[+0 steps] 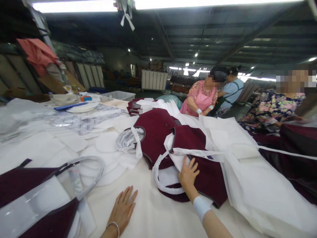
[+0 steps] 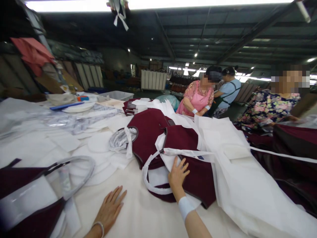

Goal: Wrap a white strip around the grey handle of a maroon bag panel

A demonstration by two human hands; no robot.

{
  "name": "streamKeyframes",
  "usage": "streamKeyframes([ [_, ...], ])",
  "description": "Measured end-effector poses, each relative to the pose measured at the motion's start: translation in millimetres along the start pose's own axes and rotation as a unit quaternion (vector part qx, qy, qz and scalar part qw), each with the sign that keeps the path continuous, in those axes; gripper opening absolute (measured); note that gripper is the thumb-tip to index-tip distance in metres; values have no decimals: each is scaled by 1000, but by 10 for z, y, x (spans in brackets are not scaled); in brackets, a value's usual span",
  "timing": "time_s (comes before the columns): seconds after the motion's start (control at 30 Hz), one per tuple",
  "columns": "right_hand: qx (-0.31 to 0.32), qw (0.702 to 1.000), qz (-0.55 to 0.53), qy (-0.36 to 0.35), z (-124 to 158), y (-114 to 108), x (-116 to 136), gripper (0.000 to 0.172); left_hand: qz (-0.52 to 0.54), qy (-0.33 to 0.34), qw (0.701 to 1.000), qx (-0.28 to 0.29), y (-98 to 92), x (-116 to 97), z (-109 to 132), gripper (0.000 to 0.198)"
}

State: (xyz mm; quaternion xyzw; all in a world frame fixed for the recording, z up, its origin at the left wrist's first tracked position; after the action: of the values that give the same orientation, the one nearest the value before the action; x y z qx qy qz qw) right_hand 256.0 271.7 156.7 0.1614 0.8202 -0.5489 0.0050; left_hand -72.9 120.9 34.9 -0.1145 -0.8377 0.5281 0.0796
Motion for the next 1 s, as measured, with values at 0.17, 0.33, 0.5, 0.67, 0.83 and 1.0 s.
streamKeyframes([
  [0.17,-2,999,36,21,-74,94,-48,69,11,-10,1000,-8,4,-15,6,54],
  [0.33,23,997,72,12,-195,108,-87,61,-1,-3,1000,-27,11,-4,0,54],
  [0.5,85,995,46,-32,-319,-44,-273,62,3,-10,1000,-20,34,-15,11,54],
  [0.67,159,984,-54,-63,-565,-315,-651,64,36,-30,999,-16,94,-28,31,52],
  [0.83,172,963,-204,-48,-1005,-678,-1130,61,52,-35,998,-15,135,-33,25,49],
  [1.0,187,946,-253,-80,-1449,-1204,-1480,52,93,-58,994,18,117,-56,7,48],
])
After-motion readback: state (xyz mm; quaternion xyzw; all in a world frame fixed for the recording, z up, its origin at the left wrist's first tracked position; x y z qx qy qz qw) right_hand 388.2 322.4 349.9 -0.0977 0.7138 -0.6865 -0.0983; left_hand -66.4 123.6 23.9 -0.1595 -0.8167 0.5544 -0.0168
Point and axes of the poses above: each hand's wrist, its own z-axis away from the middle knuckle, its own y-axis out of the palm, x = y × z, the point moved 1 cm from there along -z, towards the middle knuckle, and after that the axes turned 6 degrees about z, right-handed, at the moved point
